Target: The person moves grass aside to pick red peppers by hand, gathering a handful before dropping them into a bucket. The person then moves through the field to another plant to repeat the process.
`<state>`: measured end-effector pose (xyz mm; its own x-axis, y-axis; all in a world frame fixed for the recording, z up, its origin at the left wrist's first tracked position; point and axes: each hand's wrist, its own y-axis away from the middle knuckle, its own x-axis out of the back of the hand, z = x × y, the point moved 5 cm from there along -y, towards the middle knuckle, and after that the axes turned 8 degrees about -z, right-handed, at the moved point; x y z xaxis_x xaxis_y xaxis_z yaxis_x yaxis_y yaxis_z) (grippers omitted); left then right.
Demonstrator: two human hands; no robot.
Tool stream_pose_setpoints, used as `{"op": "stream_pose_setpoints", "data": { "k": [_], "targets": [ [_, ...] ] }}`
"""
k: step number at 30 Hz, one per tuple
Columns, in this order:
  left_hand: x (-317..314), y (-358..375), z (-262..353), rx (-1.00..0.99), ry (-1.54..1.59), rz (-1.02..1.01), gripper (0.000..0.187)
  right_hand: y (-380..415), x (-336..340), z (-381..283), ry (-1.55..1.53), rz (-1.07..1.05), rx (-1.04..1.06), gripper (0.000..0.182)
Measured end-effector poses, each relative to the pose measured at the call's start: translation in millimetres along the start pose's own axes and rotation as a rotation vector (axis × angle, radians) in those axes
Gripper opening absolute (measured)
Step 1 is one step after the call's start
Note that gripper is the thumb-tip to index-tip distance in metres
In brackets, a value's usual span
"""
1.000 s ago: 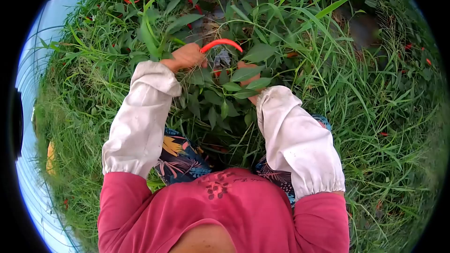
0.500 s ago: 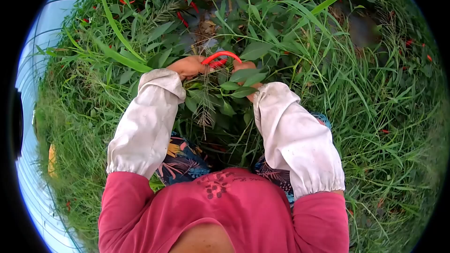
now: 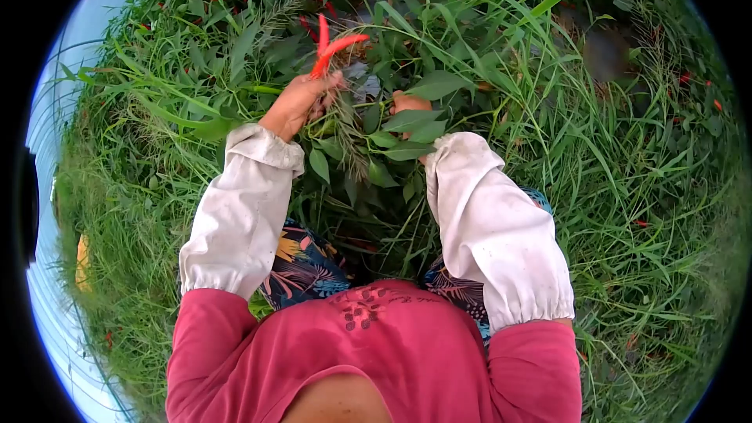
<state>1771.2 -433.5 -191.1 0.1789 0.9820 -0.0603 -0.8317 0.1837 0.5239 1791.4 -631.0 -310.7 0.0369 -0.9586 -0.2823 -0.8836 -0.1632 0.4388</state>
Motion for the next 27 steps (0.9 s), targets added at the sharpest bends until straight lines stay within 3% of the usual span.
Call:
{"op": "stream_pose_setpoints", "data": {
  "k": [2, 6, 8, 12, 13, 14, 16, 17, 19, 24, 27],
  "targets": [
    [1, 12, 17, -0.146, -0.011, 0.144, 0.023, -11, 1, -5, 0.441, -0.078, -0.049, 0.020],
    [33, 70, 69, -0.465, -0.136, 0.369, 0.025, -13, 7, -8, 0.436, -0.209, -0.037, 0.021],
    [19, 111, 94, -0.642, -0.432, 0.475, 0.028, 12, -3, -20, -0.404, -0.327, -0.177, 0.017],
    [-9, 158, 81, -0.791, -0.327, 0.411, 0.029, 4, -25, -62, -0.397, -0.243, -0.210, 0.011],
    [-10, 164, 70, -0.860, -0.153, 0.393, 0.026, -24, -26, -53, -0.610, -0.367, -0.273, 0.008],
    [-10, 166, 58, -0.923, 0.024, 0.370, 0.023, -36, -26, -59, -0.612, -0.363, -0.270, 0.008],
    [-14, 160, 30, -0.841, 0.184, 0.398, 0.020, -43, -28, -72, -0.688, -0.434, -0.287, 0.010],
    [-14, 153, 11, -0.756, 0.341, 0.434, 0.017, -30, -29, -84, -0.756, -0.349, -0.311, 0.013],
    [-21, 129, -28, -0.678, 0.251, 0.405, 0.010, -31, -27, -92, -0.805, -0.348, -0.288, 0.014],
    [-66, 86, -56, -0.199, 0.353, 0.216, 0.027, -26, -30, -106, -0.901, -0.396, -0.152, 0.012],
    [-59, 49, -60, -0.343, 0.540, 0.314, 0.033, -22, -29, -107, -0.897, -0.345, -0.178, 0.009]
  ]
}}
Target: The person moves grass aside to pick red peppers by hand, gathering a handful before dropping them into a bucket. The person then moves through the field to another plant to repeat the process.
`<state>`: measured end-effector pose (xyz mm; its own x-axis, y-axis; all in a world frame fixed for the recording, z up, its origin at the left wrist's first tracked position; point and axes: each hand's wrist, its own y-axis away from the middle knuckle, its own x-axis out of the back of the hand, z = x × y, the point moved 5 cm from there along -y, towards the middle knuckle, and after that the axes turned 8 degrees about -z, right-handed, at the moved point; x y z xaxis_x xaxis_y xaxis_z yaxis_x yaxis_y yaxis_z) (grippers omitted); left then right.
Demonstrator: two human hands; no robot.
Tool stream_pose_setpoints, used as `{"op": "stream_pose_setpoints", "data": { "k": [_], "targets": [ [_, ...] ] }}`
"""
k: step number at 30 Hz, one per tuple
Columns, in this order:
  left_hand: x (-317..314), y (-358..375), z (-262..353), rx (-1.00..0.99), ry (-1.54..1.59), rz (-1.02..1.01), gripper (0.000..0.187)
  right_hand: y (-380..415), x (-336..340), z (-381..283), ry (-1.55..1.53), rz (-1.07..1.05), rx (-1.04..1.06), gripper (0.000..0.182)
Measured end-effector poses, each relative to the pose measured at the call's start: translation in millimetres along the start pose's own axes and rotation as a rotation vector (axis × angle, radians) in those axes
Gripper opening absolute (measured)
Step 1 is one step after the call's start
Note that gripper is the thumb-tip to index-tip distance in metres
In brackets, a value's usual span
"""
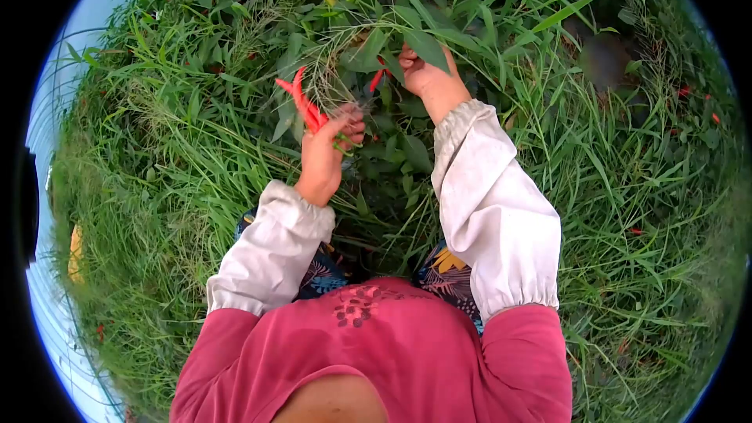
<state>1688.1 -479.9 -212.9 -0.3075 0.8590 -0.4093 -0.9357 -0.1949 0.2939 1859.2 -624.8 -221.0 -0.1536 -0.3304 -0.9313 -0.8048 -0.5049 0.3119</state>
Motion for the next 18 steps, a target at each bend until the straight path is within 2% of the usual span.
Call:
{"op": "stream_pose_setpoints", "data": {
  "k": [1, 4, 5, 7, 8, 10, 11, 13, 14, 15, 16, 17, 18],
  "targets": [
    [-4, -10, -4, -0.005, 0.003, -0.001, 0.033, 1, 0, -1, -0.001, 0.028, 0.001, 0.010],
    [-23, -26, 7, -0.323, -0.076, -0.020, 0.018, -12, 17, 1, 0.050, 0.041, -0.029, 0.015],
    [-31, -32, 9, -0.323, -0.073, -0.019, 0.018, -16, 27, 0, 0.052, 0.042, -0.029, 0.015],
    [-47, -37, 23, -0.481, -0.218, -0.013, 0.018, -22, 34, 1, 0.118, -0.082, -0.106, 0.016],
    [-56, -39, 23, -0.361, -0.175, -0.112, 0.029, -23, 37, 3, 0.121, -0.083, -0.106, 0.016],
    [-63, -44, 21, -0.308, -0.214, -0.099, 0.030, -26, 48, 6, 0.319, 0.109, -0.024, 0.020],
    [-67, -49, 17, -0.251, -0.255, -0.086, 0.030, -23, 43, 9, 0.319, 0.108, -0.024, 0.020],
    [-62, -62, 1, -0.308, -0.364, -0.042, 0.030, -10, 25, 15, 0.256, 0.029, 0.005, 0.011],
    [-67, -54, 7, -0.339, -0.288, -0.068, 0.024, 35, -13, 15, 0.357, 0.206, 0.061, 0.017],
    [-71, -46, 10, -0.369, -0.212, -0.094, 0.020, 28, -3, 13, 0.356, 0.210, 0.061, 0.017],
    [-64, -43, 9, -0.266, -0.273, -0.071, 0.014, 12, 12, 14, 0.265, 0.072, -0.006, 0.016],
    [-59, -36, 16, -0.264, -0.273, -0.072, 0.014, 1, 28, 15, 0.173, -0.067, -0.073, 0.015],
    [-55, -29, 16, -0.038, -0.135, -0.145, 0.014, -1, 38, 15, -0.088, -0.241, -0.107, 0.013]
  ]
}}
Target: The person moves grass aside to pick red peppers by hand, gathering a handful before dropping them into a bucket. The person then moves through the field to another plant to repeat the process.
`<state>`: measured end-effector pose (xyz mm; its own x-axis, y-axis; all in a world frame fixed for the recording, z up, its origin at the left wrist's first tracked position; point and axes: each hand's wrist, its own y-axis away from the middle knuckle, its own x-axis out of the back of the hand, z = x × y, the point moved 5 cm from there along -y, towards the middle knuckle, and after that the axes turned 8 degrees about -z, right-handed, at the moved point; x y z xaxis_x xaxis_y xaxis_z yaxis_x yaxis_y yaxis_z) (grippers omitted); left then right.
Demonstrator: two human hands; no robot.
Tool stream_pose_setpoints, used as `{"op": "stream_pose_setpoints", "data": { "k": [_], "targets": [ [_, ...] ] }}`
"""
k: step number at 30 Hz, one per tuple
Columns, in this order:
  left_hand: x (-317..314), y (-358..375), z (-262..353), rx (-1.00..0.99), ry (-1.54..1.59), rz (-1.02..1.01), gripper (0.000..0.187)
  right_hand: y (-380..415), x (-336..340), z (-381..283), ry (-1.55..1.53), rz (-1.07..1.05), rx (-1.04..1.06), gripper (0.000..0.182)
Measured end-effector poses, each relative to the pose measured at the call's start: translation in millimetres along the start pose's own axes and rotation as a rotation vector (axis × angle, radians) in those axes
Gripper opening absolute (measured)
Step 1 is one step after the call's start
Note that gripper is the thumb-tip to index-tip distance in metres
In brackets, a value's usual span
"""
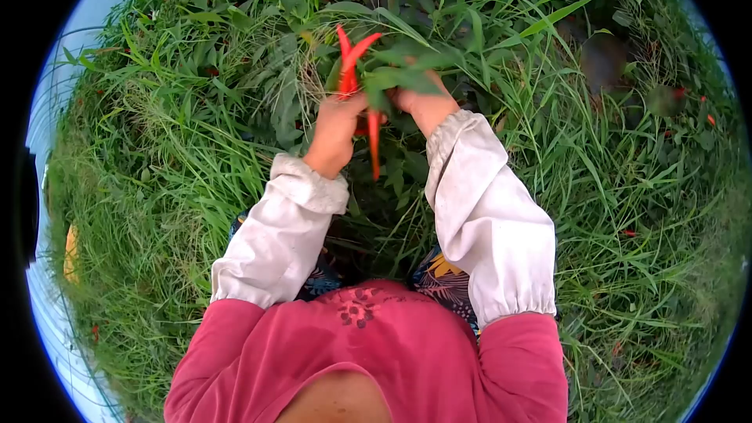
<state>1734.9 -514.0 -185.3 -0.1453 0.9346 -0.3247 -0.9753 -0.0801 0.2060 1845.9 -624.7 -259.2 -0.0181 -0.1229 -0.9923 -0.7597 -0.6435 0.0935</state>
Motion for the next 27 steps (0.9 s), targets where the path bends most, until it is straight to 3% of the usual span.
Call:
{"op": "stream_pose_setpoints", "data": {
  "k": [1, 3, 4, 7, 9, 11, 12, 13, 15, 16, 18, 19, 21, 22, 24, 27],
  "targets": [
    [4, 9, -3, 0.209, 0.155, -0.081, 0.014, 11, -10, 6, -0.004, 0.000, -0.001, 0.013],
    [11, 29, 4, 0.446, 0.299, -0.254, 0.019, 45, -48, 8, 0.732, 0.096, 0.220, 0.019],
    [15, 45, 14, 0.480, 0.304, -0.240, 0.018, -15, 36, -2, 0.099, 0.279, 0.037, 0.012],
    [34, 89, 47, 0.420, 0.377, -0.250, 0.016, -17, 1, -8, 0.202, 0.304, -0.054, 0.007],
    [66, 118, 69, 0.305, 0.357, -0.016, 0.018, -5, -22, -7, 0.211, 0.368, -0.011, 0.011],
    [112, 151, 88, 0.181, 0.323, 0.138, 0.020, -12, -26, -12, -0.028, 0.205, -0.158, 0.009],
    [125, 170, 99, 0.134, 0.119, 0.143, 0.022, 1, -48, -9, 0.290, 0.515, 0.095, 0.006],
    [137, 191, 110, 0.091, -0.087, 0.153, 0.024, -4, -45, -8, 0.297, 0.511, 0.074, 0.006],
    [168, 232, 104, 0.281, -0.697, 0.064, 0.036, -16, -31, -14, 0.156, 0.363, -0.003, 0.019],
    [185, 247, 102, 0.281, -0.690, 0.093, 0.036, -23, -18, -18, 0.084, 0.343, -0.042, 0.018],
    [213, 276, 87, 0.604, -1.026, 0.096, 0.036, -31, -9, -21, 0.031, 0.338, -0.065, 0.015],
    [209, 282, 92, 0.604, -1.019, 0.121, 0.036, -33, -12, -19, 0.035, 0.330, -0.087, 0.015],
    [195, 288, 99, 0.478, -0.354, 0.349, 0.035, -33, -16, -21, 0.138, 0.446, -0.065, 0.014],
    [193, 286, 99, 0.356, -0.197, 0.374, 0.033, -34, -15, -20, 0.180, 0.425, -0.063, 0.015],
    [207, 287, 92, 0.268, 0.057, 0.219, 0.028, -33, -12, -19, 0.187, 0.384, -0.111, 0.016],
    [216, 293, 94, 0.108, 0.046, 0.362, 0.023, -38, 3, -27, 0.080, 0.324, -0.265, 0.018]
  ]
}}
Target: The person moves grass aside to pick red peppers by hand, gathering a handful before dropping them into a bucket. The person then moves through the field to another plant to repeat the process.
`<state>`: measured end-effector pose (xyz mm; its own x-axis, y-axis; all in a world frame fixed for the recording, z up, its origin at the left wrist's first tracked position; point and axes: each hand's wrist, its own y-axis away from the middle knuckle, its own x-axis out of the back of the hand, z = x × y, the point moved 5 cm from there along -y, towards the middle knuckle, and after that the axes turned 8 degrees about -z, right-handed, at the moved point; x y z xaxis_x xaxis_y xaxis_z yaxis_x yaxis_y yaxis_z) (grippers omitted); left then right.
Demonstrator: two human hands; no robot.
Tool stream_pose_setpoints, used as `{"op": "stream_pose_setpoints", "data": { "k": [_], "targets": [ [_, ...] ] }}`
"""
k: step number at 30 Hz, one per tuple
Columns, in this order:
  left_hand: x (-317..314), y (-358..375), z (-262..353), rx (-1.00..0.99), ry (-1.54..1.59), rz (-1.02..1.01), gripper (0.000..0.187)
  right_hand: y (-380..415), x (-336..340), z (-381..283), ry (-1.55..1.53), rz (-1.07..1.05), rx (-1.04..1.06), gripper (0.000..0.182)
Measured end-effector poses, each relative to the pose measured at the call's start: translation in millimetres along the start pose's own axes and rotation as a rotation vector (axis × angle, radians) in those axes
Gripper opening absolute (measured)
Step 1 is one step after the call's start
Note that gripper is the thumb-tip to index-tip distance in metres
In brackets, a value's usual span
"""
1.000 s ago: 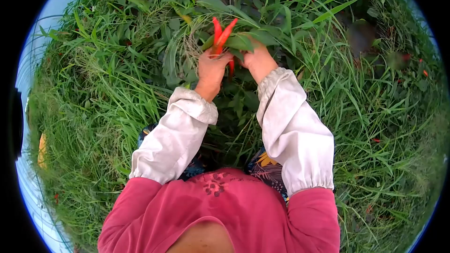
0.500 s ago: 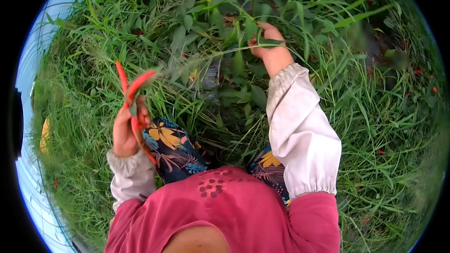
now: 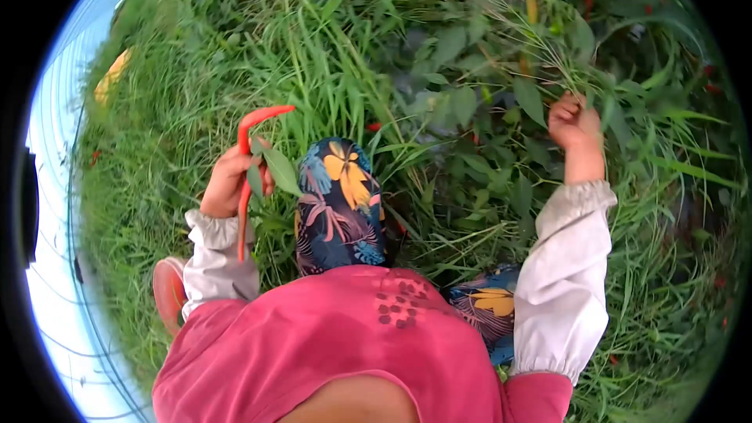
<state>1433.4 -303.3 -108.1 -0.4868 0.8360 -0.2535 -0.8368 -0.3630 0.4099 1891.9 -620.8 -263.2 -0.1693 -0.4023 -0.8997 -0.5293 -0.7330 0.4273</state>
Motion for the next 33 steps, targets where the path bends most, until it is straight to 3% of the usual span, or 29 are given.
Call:
{"op": "stream_pose_setpoints", "data": {
  "k": [4, 6, 8, 9, 11, 13, 14, 15, 17, 18, 20, 22, 24, 26, 27, 28, 29, 31, 33],
  "targets": [
    [4, -4, 2, -0.030, -0.028, 0.044, 0.016, 15, -17, 18, -0.009, 0.040, 0.083, 0.013],
    [1, -6, 6, -0.131, -0.011, 0.096, 0.017, 22, -19, 19, 0.198, 0.281, 0.317, 0.015],
    [12, 2, 11, -0.152, 0.016, 0.111, 0.018, 19, -10, 15, 0.099, 0.172, 0.201, 0.016],
    [27, 9, 18, -0.262, 0.048, 0.141, 0.019, 16, -8, 15, 0.000, 0.062, 0.080, 0.017],
    [55, 31, 36, -0.456, 0.146, 0.261, 0.020, 18, -5, 13, -0.059, 0.023, 0.040, 0.018],
    [98, 74, 58, -0.602, 0.166, 0.477, 0.015, -3, 20, -8, -0.058, -0.070, -0.022, 0.015],
    [126, 97, 63, -0.638, 0.135, 0.537, 0.015, -19, 46, -32, 0.246, 0.103, 0.140, 0.016],
    [161, 135, 63, -0.718, -0.013, 0.849, 0.013, -11, 30, -20, -0.023, 0.033, 0.042, 0.018],
    [224, 223, 51, -0.840, -0.229, 1.370, 0.016, -25, 49, -40, 0.082, 0.076, 0.025, 0.017],
    [247, 266, 37, -0.861, -0.250, 1.415, 0.016, -16, 40, -34, 0.133, 0.136, 0.076, 0.012],
    [260, 346, 15, -0.827, -0.553, 1.789, 0.027, -17, 40, -35, 0.072, 0.174, 0.048, 0.008],
    [267, 403, -16, -0.544, -0.753, 2.097, 0.030, -11, 31, -27, 0.084, 0.185, 0.049, 0.010],
    [267, 443, -60, 0.100, -0.840, 2.337, 0.034, -17, 32, -25, 0.097, 0.214, 0.063, 0.012],
    [259, 451, -98, 0.875, -0.834, 2.318, 0.038, -22, 41, -28, 0.000, 0.033, -0.046, 0.014],
    [253, 445, -109, 1.113, -0.874, 2.282, 0.040, -19, 37, -25, 0.056, 0.030, -0.044, 0.018],
    [247, 431, -108, 1.183, -0.990, 2.288, 0.042, -14, 30, -17, 0.062, 0.097, 0.024, 0.018],
    [244, 411, -95, 1.053, -1.219, 2.330, 0.044, -12, 28, -11, -0.003, 0.077, 0.000, 0.019],
    [227, 338, -59, 0.346, -1.763, 2.233, 0.048, -5, 17, 5, -0.142, -0.048, -0.102, 0.019],
    [221, 253, -10, -0.065, -1.719, 1.732, 0.036, -4, 14, 9, -0.033, -0.039, -0.058, 0.019]
  ]
}}
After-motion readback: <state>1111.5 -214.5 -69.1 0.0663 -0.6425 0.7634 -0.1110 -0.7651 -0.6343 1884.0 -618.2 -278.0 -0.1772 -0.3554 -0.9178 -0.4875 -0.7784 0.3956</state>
